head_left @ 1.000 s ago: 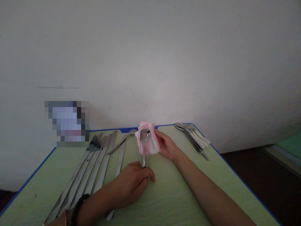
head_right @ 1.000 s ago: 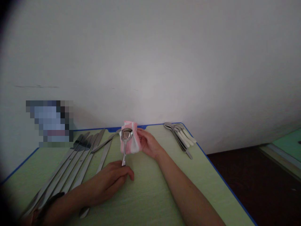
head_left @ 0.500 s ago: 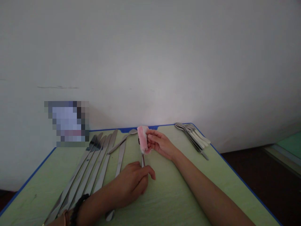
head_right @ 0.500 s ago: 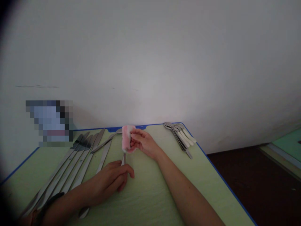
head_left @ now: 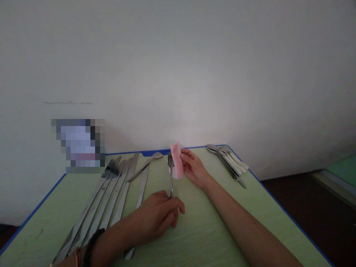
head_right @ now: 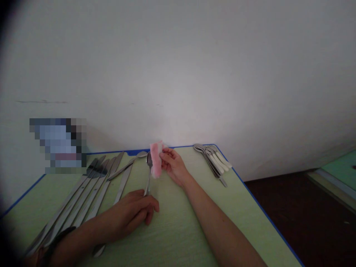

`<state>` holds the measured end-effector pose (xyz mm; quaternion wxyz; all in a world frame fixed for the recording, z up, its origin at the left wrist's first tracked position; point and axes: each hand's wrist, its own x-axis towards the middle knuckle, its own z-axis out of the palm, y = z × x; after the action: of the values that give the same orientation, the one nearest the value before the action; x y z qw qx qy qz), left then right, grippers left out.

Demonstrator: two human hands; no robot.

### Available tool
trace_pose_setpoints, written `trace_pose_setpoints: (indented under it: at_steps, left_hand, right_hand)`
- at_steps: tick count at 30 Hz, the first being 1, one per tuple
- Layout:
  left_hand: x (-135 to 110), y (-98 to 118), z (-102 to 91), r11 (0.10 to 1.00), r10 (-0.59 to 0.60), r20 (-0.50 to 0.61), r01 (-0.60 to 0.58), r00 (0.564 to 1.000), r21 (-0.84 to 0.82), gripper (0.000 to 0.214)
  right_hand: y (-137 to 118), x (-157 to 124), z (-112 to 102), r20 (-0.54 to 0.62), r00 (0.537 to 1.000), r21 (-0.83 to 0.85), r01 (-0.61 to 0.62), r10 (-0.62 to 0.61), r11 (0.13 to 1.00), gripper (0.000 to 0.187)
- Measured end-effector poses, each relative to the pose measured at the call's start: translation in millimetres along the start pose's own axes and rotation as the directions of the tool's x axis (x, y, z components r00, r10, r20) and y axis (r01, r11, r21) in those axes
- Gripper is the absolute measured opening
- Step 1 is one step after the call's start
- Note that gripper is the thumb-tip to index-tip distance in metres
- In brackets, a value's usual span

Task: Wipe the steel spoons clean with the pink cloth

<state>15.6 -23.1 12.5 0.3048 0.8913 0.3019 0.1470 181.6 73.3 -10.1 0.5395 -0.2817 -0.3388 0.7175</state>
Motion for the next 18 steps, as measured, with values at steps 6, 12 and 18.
trace_pose_setpoints:
  at_steps: [6,12,18]
  left_hand:
    - [0.0,-1.5,0.5,1.000,0.019,-0.022,-0.019,1.000,-0.002,0.020]
    - [0.5,0.5,-0.2,1.000,-0.008,-0.018,0.008,1.000,0.000,0.020]
    - [1.4,-0.8,0.9,1.000,-0.020,-0.014,0.020,1.000,0.004,0.020]
  right_hand:
    - [-3.6,-1.3,0.5,0.148,0.985,0.015,-0.095,0.092,0.995,0.024]
    - [-6.0,-5.2,-0.2,0.180,0.966,0.022,-0.195,0.188,0.981,0.022]
    - [-6.9,-6.9,0.5,0.226,0.962,-0.040,-0.151,0.156,0.988,0.023]
